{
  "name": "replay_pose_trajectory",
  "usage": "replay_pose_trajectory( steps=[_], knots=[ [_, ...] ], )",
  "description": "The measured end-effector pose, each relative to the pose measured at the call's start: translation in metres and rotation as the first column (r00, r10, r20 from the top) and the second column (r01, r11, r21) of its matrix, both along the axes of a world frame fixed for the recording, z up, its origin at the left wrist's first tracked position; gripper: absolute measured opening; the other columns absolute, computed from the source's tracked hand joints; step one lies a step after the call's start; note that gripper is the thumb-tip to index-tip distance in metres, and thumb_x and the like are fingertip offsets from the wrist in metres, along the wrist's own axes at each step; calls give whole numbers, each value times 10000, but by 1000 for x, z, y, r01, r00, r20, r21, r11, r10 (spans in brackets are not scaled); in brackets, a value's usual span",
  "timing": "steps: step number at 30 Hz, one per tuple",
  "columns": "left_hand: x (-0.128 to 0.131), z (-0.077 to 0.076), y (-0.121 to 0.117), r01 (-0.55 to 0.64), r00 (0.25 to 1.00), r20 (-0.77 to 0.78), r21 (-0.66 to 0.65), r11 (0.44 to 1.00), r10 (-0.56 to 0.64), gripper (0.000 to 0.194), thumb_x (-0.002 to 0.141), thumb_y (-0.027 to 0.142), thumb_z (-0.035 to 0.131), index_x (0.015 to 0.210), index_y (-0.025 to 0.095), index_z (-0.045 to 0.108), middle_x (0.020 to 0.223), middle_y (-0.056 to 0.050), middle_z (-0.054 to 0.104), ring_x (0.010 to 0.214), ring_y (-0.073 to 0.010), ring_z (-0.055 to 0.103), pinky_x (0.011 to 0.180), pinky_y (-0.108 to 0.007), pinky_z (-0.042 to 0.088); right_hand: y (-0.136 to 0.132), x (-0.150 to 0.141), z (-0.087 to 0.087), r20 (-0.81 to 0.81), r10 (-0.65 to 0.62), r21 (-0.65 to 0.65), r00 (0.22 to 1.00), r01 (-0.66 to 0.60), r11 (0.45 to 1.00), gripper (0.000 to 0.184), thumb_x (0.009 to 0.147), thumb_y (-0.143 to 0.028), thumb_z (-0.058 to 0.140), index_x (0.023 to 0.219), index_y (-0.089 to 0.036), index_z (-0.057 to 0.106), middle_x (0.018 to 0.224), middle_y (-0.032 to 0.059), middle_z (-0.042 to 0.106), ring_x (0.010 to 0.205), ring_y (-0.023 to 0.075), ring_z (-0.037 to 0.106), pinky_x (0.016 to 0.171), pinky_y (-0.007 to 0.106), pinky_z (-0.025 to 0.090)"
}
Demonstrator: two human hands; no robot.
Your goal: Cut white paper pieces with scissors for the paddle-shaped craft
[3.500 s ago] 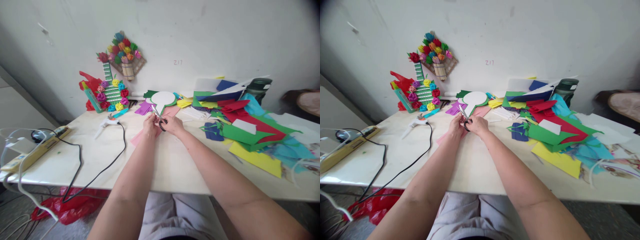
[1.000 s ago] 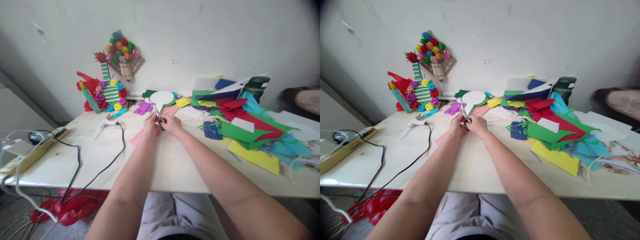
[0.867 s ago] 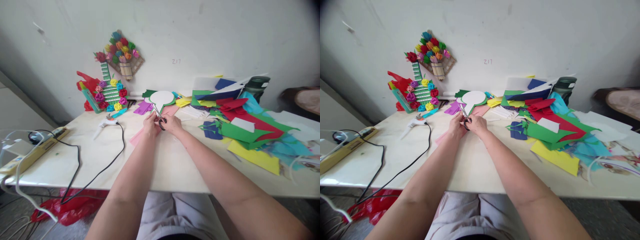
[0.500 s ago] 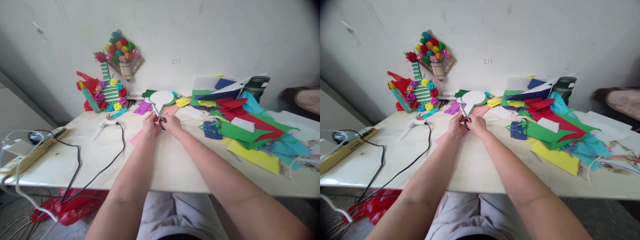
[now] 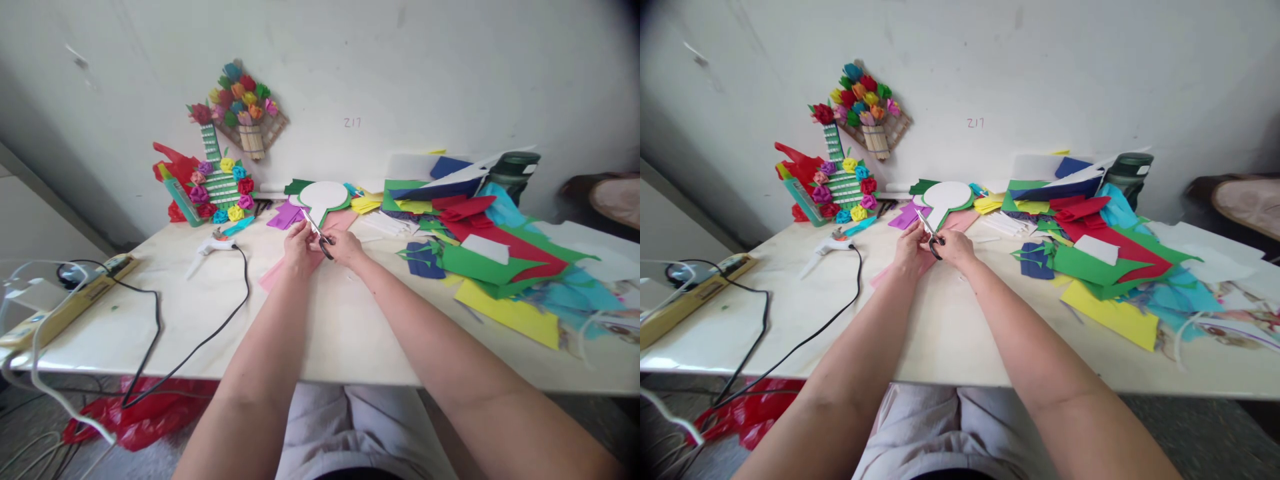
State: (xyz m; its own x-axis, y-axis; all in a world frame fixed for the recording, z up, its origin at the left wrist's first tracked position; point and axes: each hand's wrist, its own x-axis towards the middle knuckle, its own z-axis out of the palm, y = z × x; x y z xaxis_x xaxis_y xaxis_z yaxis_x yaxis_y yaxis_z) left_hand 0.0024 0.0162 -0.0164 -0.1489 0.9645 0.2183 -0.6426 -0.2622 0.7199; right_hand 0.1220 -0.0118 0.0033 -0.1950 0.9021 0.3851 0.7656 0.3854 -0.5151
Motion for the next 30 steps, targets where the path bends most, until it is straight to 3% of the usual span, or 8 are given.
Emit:
replay_pose_trajectory(
  steps=[6, 13, 19, 30],
  knots=[
    [3, -3, 1, -36, 999, -35, -24, 999, 35, 320, 561, 172, 696, 873, 132, 638, 570, 15, 547, 491, -68, 477, 495, -204, 363, 0, 4, 3, 21, -24, -20, 999, 24, 999, 331, 685, -512, 504, 916, -311, 631, 816, -11, 670, 770, 159, 587, 574, 230, 360],
    [11, 4, -7, -8, 999, -40, -21, 1000, 7, 316, 596, 143, 667, 911, 132, 644, 623, 0, 583, 574, -90, 524, 574, -224, 399, 0, 7, 5, 26, -61, -28, 998, 62, 998, 392, 665, -579, 495, 925, -318, 626, 806, -14, 670, 742, 164, 588, 582, 241, 364],
    [15, 10, -13, 7, 1000, -22, -72, 997, -8, 346, 595, 129, 674, 939, 129, 631, 607, -4, 590, 555, -100, 540, 532, -217, 391, 1, 6, 6, 27, -76, -30, 997, 77, 997, 406, 665, -580, 503, 920, -290, 628, 821, -4, 666, 765, 164, 586, 606, 240, 375],
    [12, 8, -10, -19, 996, -87, -14, 1000, 18, 356, 586, 175, 684, 936, 123, 643, 649, -12, 611, 536, -92, 527, 495, -210, 384, 7, 7, 0, -6, -51, 41, 999, 52, 998, 417, 656, -603, 499, 857, -265, 637, 786, -3, 670, 712, 151, 584, 568, 229, 360]
  ],
)
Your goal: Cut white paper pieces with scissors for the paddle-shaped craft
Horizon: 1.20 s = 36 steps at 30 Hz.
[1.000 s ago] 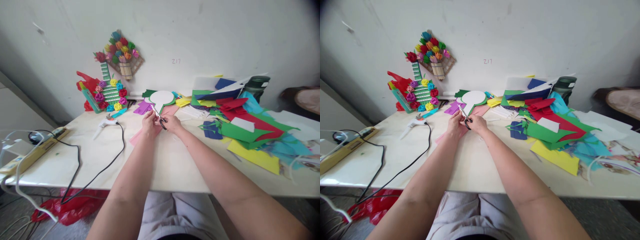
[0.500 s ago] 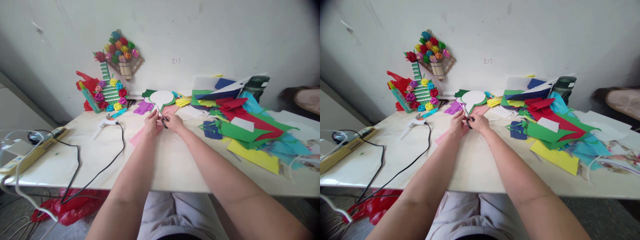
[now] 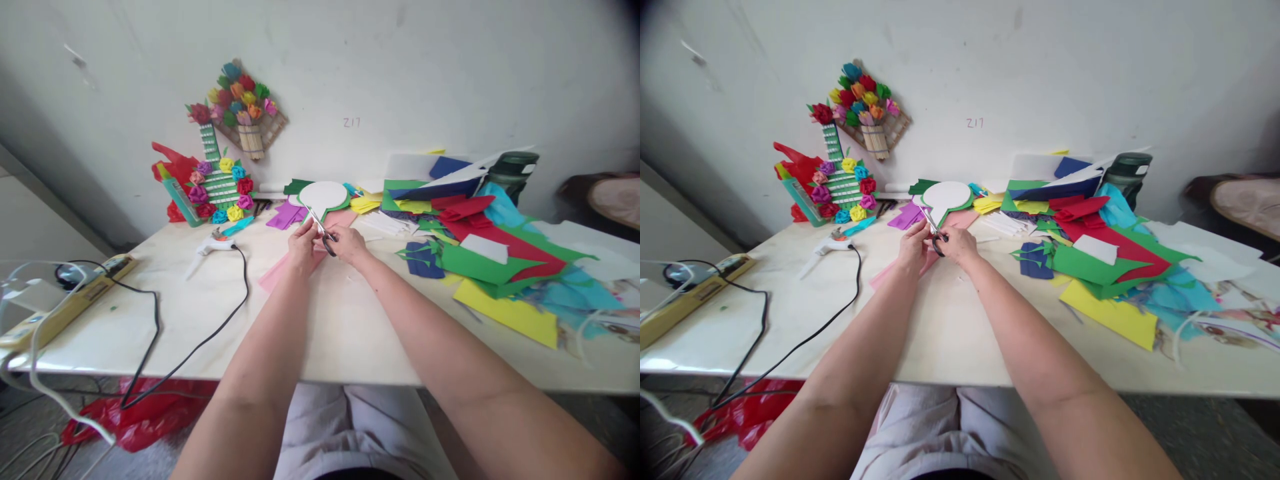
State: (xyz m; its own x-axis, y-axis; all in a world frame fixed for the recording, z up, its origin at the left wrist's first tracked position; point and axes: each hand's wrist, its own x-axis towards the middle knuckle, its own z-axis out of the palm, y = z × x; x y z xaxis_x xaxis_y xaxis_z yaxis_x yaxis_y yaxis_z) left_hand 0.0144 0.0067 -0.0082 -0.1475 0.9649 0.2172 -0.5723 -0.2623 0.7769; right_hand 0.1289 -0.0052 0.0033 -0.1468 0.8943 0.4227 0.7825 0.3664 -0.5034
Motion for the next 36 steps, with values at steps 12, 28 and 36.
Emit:
replay_pose_trajectory(
  steps=[12, 28, 36],
  knots=[
    [-1, -4, 5, -8, 1000, 17, -14, 1000, 8, 366, 587, 151, 686, 950, 131, 641, 634, -13, 609, 561, -104, 548, 515, -214, 399, -2, -5, -1, -27, -2, -19, 1000, 1, 1000, 345, 701, -507, 519, 879, -235, 634, 779, 19, 671, 712, 145, 589, 583, 223, 378],
    [-3, -1, 1, -13, 999, 48, -71, 997, 16, 335, 583, 116, 692, 912, 122, 632, 574, -3, 590, 483, -86, 529, 452, -194, 386, -6, -11, 1, 47, -30, 14, 998, 29, 999, 314, 741, -441, 475, 888, -212, 633, 781, 45, 670, 742, 167, 596, 600, 236, 384],
    [-3, -4, 4, 31, 999, 41, -49, 998, -29, 357, 583, 131, 692, 933, 117, 628, 618, -11, 613, 478, -75, 533, 488, -199, 402, 1, -12, -6, -27, -81, 19, 996, 82, 996, 255, 751, -370, 478, 878, -210, 631, 816, 55, 670, 779, 182, 604, 633, 258, 423]
  ],
)
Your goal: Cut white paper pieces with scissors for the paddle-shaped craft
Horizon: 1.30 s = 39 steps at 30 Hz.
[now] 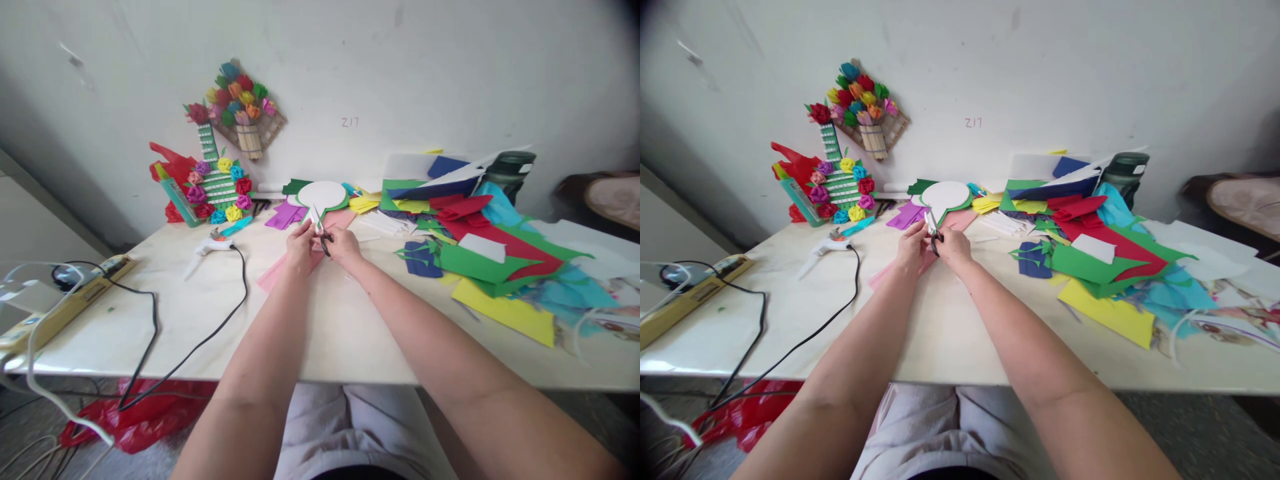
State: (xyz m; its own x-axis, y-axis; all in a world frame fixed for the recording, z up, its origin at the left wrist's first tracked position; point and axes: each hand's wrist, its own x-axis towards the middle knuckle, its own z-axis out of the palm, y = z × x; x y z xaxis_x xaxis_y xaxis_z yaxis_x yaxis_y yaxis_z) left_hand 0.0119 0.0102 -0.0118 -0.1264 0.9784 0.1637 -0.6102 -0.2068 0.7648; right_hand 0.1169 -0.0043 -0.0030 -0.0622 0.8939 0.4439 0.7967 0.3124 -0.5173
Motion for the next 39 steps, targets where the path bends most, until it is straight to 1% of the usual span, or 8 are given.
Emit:
replay_pose_trajectory(
  steps=[5, 7, 11, 17, 23, 27, 35, 39],
  knots=[
    [-4, -7, 6, -15, 1000, -19, 58, 998, 17, 313, 558, 149, 709, 865, 134, 648, 738, -24, 640, 588, -66, 565, 584, -192, 438, 16, 8, -9, -344, 21, -75, 939, -49, 996, 279, 750, -379, 488, 905, -186, 616, 814, 47, 666, 706, 152, 618, 608, 255, 462],
    [-4, -7, 5, 18, 999, -48, 40, 999, -16, 321, 560, 153, 709, 875, 144, 647, 759, -26, 642, 584, -65, 564, 548, -180, 429, 20, 10, -9, -486, 46, -87, 873, -101, 991, 305, 733, -377, 510, 936, -170, 603, 808, 51, 668, 691, 145, 623, 600, 252, 472],
    [-2, -1, -2, 99, 994, -54, 12, 995, -98, 316, 571, 144, 704, 879, 130, 638, 686, -28, 631, 509, -61, 542, 487, -175, 416, 20, 8, -7, -721, 68, -109, 690, -210, 972, 352, 696, -342, 559, 980, -135, 565, 764, 59, 670, 653, 140, 628, 585, 250, 482],
    [1, 5, -10, 106, 993, -51, -24, 994, -107, 313, 573, 104, 701, 874, 105, 617, 637, -21, 607, 488, -71, 551, 528, -210, 444, 14, 6, -1, -862, 32, -116, 506, -259, 959, 335, 618, -284, 636, 912, -140, 562, 680, 16, 645, 601, 120, 611, 540, 218, 470],
    [-1, 1, -7, 56, 989, -137, -2, 998, -55, 365, 555, 148, 719, 903, 123, 614, 663, -3, 611, 519, -81, 563, 569, -237, 441, 9, 4, 4, -911, 1, -120, 413, -266, 957, 338, 558, -241, 679, 862, -148, 564, 581, -30, 607, 463, 86, 543, 490, 216, 454],
    [0, 0, -6, 53, 987, -150, -10, 999, -53, 361, 550, 154, 721, 895, 128, 618, 664, -7, 617, 547, -87, 571, 569, -227, 427, 9, 4, 4, -924, 21, -90, 382, -269, 959, 328, 551, -238, 681, 842, -151, 559, 550, -47, 582, 453, 81, 533, 484, 211, 448],
    [1, 2, -6, 11, 985, -172, -37, 999, -18, 328, 559, 161, 719, 875, 140, 635, 694, -12, 626, 547, -66, 546, 550, -201, 401, 8, 3, 3, -895, 22, -110, 445, -268, 957, 401, 518, -230, 701, 888, -145, 571, 616, -30, 602, 490, 77, 540, 475, 196, 432],
    [5, 1, -7, 43, 989, -137, -36, 998, -47, 355, 564, 162, 720, 907, 152, 630, 699, -11, 623, 537, -73, 545, 547, -214, 420, 5, 0, 5, -907, 11, -116, 422, -275, 954, 365, 523, -203, 691, 863, -148, 569, 604, -41, 589, 445, 56, 502, 455, 187, 418]
  ],
)
